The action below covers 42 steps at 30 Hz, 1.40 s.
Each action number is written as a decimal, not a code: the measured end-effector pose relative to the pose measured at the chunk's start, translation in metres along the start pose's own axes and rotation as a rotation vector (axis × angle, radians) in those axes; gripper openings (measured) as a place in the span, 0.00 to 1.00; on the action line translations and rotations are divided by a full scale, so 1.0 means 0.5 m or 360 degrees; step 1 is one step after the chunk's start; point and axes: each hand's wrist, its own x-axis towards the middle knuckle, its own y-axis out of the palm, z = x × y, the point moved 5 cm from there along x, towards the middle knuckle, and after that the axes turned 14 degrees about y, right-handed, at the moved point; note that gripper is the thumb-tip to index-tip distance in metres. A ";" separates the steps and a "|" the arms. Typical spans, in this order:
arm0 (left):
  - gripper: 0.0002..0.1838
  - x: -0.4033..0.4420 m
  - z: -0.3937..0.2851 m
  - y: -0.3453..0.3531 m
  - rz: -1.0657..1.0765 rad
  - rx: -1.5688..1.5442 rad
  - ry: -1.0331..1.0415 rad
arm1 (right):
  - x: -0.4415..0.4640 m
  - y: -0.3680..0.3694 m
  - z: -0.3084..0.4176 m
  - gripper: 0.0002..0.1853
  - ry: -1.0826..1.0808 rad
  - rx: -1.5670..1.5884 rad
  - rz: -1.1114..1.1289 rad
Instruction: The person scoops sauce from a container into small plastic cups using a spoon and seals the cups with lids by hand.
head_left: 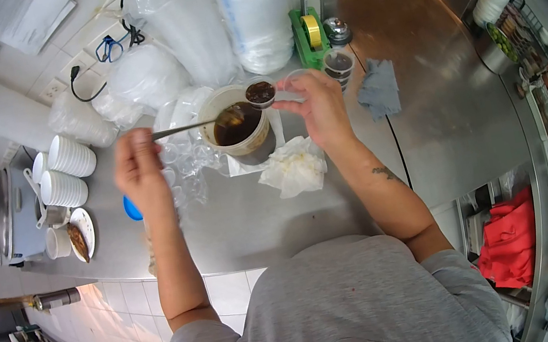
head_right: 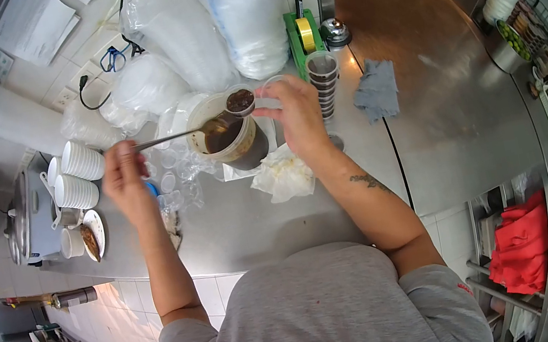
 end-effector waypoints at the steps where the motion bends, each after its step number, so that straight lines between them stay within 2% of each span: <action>1: 0.10 -0.017 0.016 0.025 0.0150 0.0039 -0.0011 | -0.002 -0.003 0.001 0.07 -0.0018 -0.0016 -0.0019; 2: 0.10 -0.030 0.031 0.050 0.0299 0.0079 -0.0022 | -0.002 -0.005 0.002 0.07 -0.0036 -0.0033 -0.0036; 5: 0.11 -0.044 0.070 0.078 0.0466 -0.0040 -0.0226 | -0.005 -0.002 0.006 0.06 -0.0090 -0.0119 -0.0045; 13: 0.09 -0.013 0.184 -0.008 -0.0092 -0.0539 -0.0880 | -0.007 0.007 0.016 0.07 -0.0185 -0.0171 -0.0060; 17: 0.09 0.013 0.195 -0.035 -0.0208 -0.0609 -0.0868 | -0.001 0.016 0.015 0.07 -0.0181 -0.0213 -0.0053; 21: 0.09 0.073 0.141 -0.047 -0.0273 -0.0608 -0.0671 | 0.013 0.022 0.000 0.05 -0.0149 -0.0298 0.0025; 26: 0.09 0.120 0.033 -0.004 -0.0099 -0.0536 -0.0280 | 0.015 0.049 -0.010 0.06 -0.0078 -0.0315 0.0049; 30: 0.10 0.088 -0.082 0.057 0.0250 0.0074 0.0297 | 0.011 0.062 -0.010 0.06 -0.0044 -0.0285 0.0059; 33: 0.09 0.061 -0.123 0.072 0.0318 0.0191 0.0759 | 0.012 0.059 -0.014 0.06 -0.0005 -0.0239 0.0044; 34: 0.08 0.058 -0.126 0.066 0.0319 0.0231 0.0754 | 0.012 0.058 -0.015 0.06 -0.0001 -0.0215 0.0047; 37: 0.09 0.059 -0.098 0.044 0.0109 0.0070 0.0360 | 0.009 0.051 -0.019 0.06 0.0008 -0.0141 0.0057; 42: 0.09 0.057 -0.001 0.003 -0.0188 -0.0554 -0.0256 | -0.002 0.044 -0.021 0.07 0.0003 -0.0035 0.0076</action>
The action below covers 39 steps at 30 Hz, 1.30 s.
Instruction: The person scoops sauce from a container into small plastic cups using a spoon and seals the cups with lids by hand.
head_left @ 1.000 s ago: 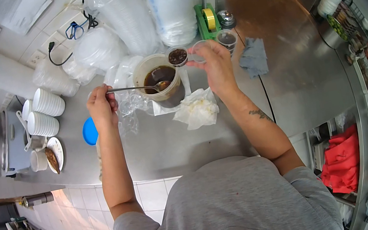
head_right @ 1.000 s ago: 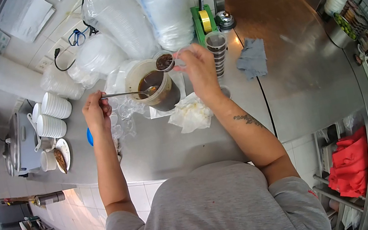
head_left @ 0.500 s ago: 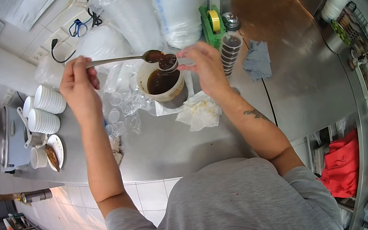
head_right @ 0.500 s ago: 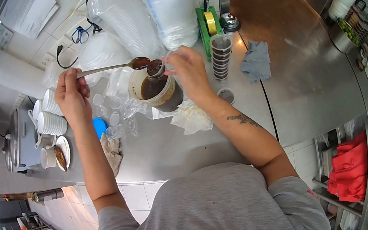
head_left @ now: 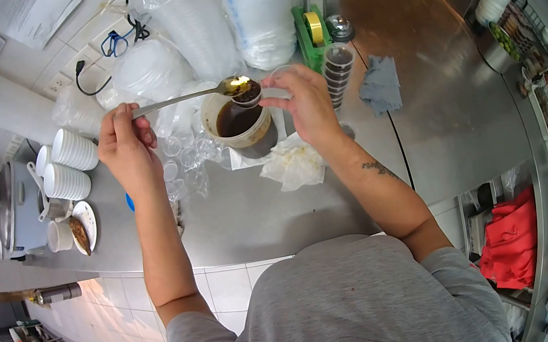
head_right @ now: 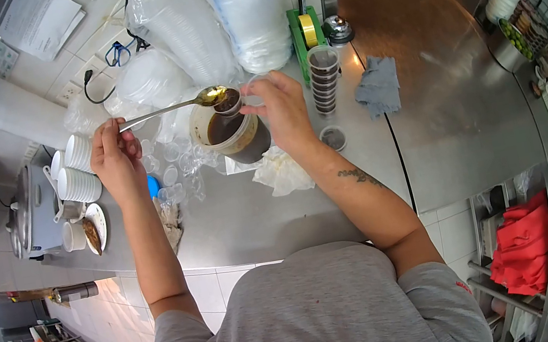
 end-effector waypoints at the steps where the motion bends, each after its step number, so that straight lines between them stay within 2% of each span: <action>1: 0.09 0.000 0.010 -0.011 -0.0046 -0.0075 -0.0040 | -0.004 -0.002 0.001 0.07 0.0002 0.0017 0.0003; 6: 0.09 -0.011 0.050 -0.070 -0.0274 -0.0318 -0.0195 | -0.035 -0.025 0.002 0.07 0.0013 0.0098 0.0024; 9: 0.09 -0.034 0.075 -0.088 -0.0309 -0.0246 -0.0185 | -0.076 -0.047 0.001 0.05 0.0026 0.0190 0.0008; 12: 0.08 -0.071 0.113 -0.073 -0.0202 -0.0067 -0.0242 | -0.121 -0.094 -0.030 0.05 0.0056 0.0131 -0.0037; 16: 0.08 -0.113 0.168 -0.037 0.0008 -0.0061 -0.0393 | -0.177 -0.160 -0.114 0.06 0.0227 -0.0055 -0.0142; 19: 0.10 -0.154 0.157 -0.022 0.0145 0.0219 -0.0384 | -0.195 -0.208 -0.175 0.06 0.0326 -0.0145 -0.0161; 22: 0.06 -0.250 0.243 -0.062 0.0822 0.0708 -0.0335 | -0.201 -0.228 -0.201 0.06 0.0324 -0.0225 -0.0151; 23: 0.06 -0.307 0.268 -0.054 0.0954 0.0701 -0.0362 | -0.203 -0.230 -0.205 0.06 0.0315 -0.0259 -0.0153; 24: 0.06 -0.360 0.288 -0.039 0.1247 0.0919 -0.0236 | -0.205 -0.233 -0.208 0.06 0.0306 -0.0295 -0.0155; 26: 0.05 -0.429 0.270 0.014 0.1370 0.0998 -0.0086 | -0.206 -0.248 -0.225 0.06 0.0296 -0.0369 -0.0166; 29: 0.04 -0.450 0.283 0.032 0.1304 0.1119 0.0152 | -0.212 -0.252 -0.230 0.06 0.0260 -0.0418 -0.0161; 33: 0.03 -0.429 0.281 0.021 0.1077 0.0840 -0.0211 | -0.221 -0.239 -0.204 0.07 0.0282 -0.0533 -0.0181; 36: 0.03 -0.424 0.258 0.046 0.1144 0.0753 -0.0302 | -0.216 -0.243 -0.216 0.06 0.0190 -0.0508 -0.0184; 39: 0.02 -0.426 0.274 0.063 0.1215 0.0801 0.0006 | -0.210 -0.250 -0.235 0.07 0.0287 -0.0644 -0.0100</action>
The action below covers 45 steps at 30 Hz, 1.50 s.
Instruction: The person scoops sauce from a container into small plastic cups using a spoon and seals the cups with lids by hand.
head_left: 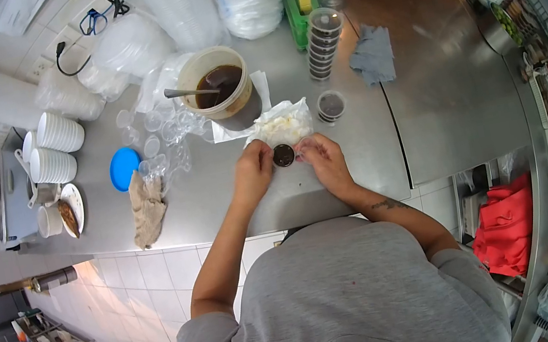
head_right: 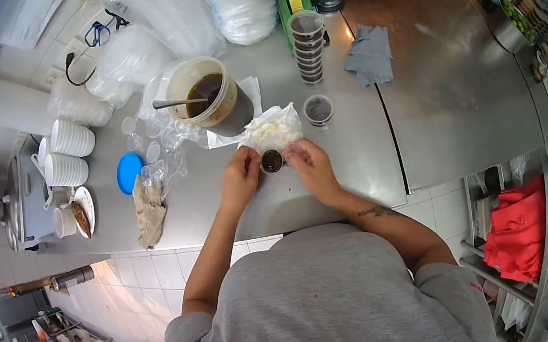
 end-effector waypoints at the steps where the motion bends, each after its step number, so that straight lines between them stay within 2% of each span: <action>1: 0.03 0.001 0.003 0.002 -0.0032 -0.0061 -0.0019 | 0.002 -0.002 0.001 0.07 0.0016 0.0004 0.0007; 3: 0.03 -0.001 0.006 0.003 -0.0094 -0.0186 -0.0062 | 0.002 -0.007 0.005 0.06 0.0054 0.0011 0.0022; 6: 0.09 -0.009 0.031 -0.008 -0.0137 0.0075 -0.0098 | -0.004 -0.014 0.008 0.06 0.0079 0.0036 0.0038; 9: 0.19 -0.005 -0.037 -0.030 -0.0017 0.0206 0.0251 | -0.011 -0.019 0.015 0.07 0.0106 0.0173 -0.0009; 12: 0.27 0.000 -0.100 -0.019 0.0294 0.0326 0.0403 | -0.017 -0.013 0.023 0.09 0.0120 0.0205 -0.0070; 15: 0.32 -0.006 -0.078 0.002 0.0373 0.0350 0.0353 | -0.013 -0.009 0.034 0.11 0.0122 0.0039 -0.0053; 18: 0.34 -0.008 -0.068 0.008 0.0360 0.0323 0.0322 | -0.010 -0.015 0.046 0.12 0.0058 0.0108 -0.0040; 19: 0.34 -0.010 -0.066 0.007 0.0349 0.0322 0.0309 | -0.001 -0.022 0.031 0.11 -0.0001 -0.0122 -0.0139; 22: 0.33 -0.015 -0.056 0.011 0.0303 0.0212 0.0218 | 0.008 -0.012 0.018 0.07 -0.0223 -0.0715 -0.0397; 24: 0.34 -0.021 -0.041 0.021 0.0335 -0.0027 -0.0013 | -0.013 0.019 0.041 0.05 -0.0427 -0.0985 -0.0519; 28: 0.31 -0.031 -0.015 0.028 0.0356 -0.0615 -0.0362 | -0.017 0.030 0.056 0.04 -0.0709 -0.1216 -0.0625; 31: 0.25 -0.025 0.001 0.023 0.0243 -0.0848 -0.0972 | -0.012 0.033 0.053 0.04 -0.0750 -0.1241 -0.0613; 34: 0.20 -0.018 0.025 0.042 0.0298 -0.0765 -0.1052 | -0.008 0.036 0.053 0.06 -0.0897 -0.1361 -0.0594; 40: 0.19 0.017 0.049 0.061 0.0567 -0.0848 -0.1245 | -0.004 0.057 0.040 0.10 -0.0990 -0.1796 -0.0673; 43: 0.17 0.014 0.058 0.067 0.0553 -0.0503 -0.1045 | 0.003 0.062 0.026 0.10 -0.0879 -0.1961 -0.0703; 45: 0.17 -0.003 0.051 0.072 0.0360 -0.0339 -0.0739 | 0.005 0.063 0.031 0.09 -0.0869 -0.1928 -0.0704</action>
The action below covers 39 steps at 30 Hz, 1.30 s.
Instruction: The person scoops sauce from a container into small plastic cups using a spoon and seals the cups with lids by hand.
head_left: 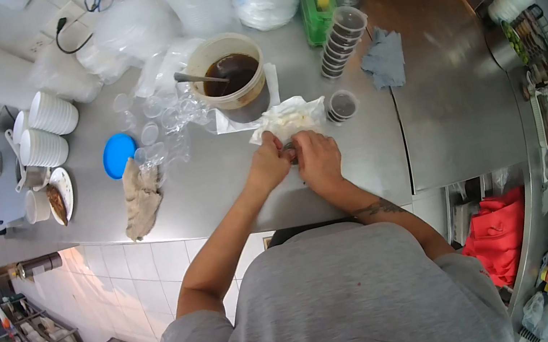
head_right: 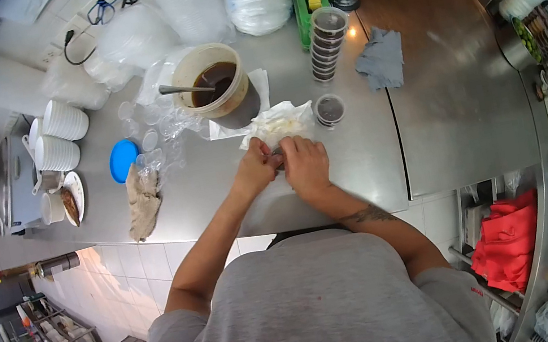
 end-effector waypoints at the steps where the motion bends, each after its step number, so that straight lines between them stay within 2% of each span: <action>1: 0.17 -0.014 -0.005 -0.002 -0.0095 0.0080 0.0148 | -0.001 -0.003 0.000 0.08 0.0012 0.0018 0.0005; 5: 0.13 -0.058 -0.050 -0.057 0.0081 -0.0297 0.0077 | 0.007 -0.047 0.011 0.03 -0.0005 0.0333 0.0065; 6: 0.09 -0.053 -0.018 -0.100 -0.0145 -0.0015 0.0265 | 0.010 -0.073 0.023 0.02 -0.0001 0.0405 0.0057; 8: 0.06 -0.049 0.026 -0.239 -0.0502 0.0029 0.0403 | 0.021 -0.121 0.034 0.04 0.0057 0.0591 0.0019; 9: 0.07 -0.052 -0.004 -0.317 -0.0718 0.0683 0.0417 | 0.030 -0.143 0.028 0.04 0.0207 0.0685 0.0064; 11: 0.08 -0.024 0.029 -0.438 -0.0923 0.1110 0.0507 | 0.053 -0.177 0.005 0.06 0.0511 0.0874 0.0153; 12: 0.08 -0.010 0.043 -0.476 -0.0970 0.1321 0.0490 | 0.070 -0.193 -0.013 0.06 0.0488 0.0877 0.0061; 16: 0.07 0.051 0.071 -0.505 -0.0765 0.1673 0.0499 | 0.128 -0.230 -0.079 0.06 0.0517 0.0749 -0.0143; 18: 0.08 0.072 0.108 -0.513 -0.0615 0.1755 0.0482 | 0.139 -0.204 -0.117 0.06 0.0520 0.0712 -0.0143; 21: 0.06 0.058 0.078 -0.516 -0.0710 0.1829 0.0484 | 0.144 -0.184 -0.139 0.07 0.0552 0.0707 -0.0123; 25: 0.05 0.006 -0.013 -0.513 -0.0888 0.1678 0.0685 | 0.148 -0.178 -0.143 0.07 0.0592 0.0727 -0.0100; 28: 0.05 -0.050 -0.120 -0.492 -0.1018 0.1429 0.0796 | 0.143 -0.216 -0.115 0.08 0.0539 0.0381 -0.0318; 31: 0.07 -0.125 -0.238 -0.423 -0.1009 0.1065 0.0803 | 0.120 -0.263 -0.054 0.10 0.0350 0.0516 -0.0519; 33: 0.08 -0.152 -0.273 -0.345 -0.0867 0.1016 0.1017 | 0.106 -0.193 -0.033 0.13 0.0588 0.1237 0.0241; 35: 0.11 -0.156 -0.292 -0.248 -0.0708 0.1122 0.1238 | 0.079 -0.158 0.040 0.16 0.0805 0.1817 0.1175; 37: 0.10 -0.145 -0.285 -0.168 -0.0503 0.1131 0.1363 | 0.073 -0.129 0.089 0.18 0.0813 0.1916 0.1211; 39: 0.10 -0.136 -0.272 -0.122 -0.0479 0.1155 0.1318 | 0.074 -0.112 0.102 0.20 0.0820 0.1992 0.1200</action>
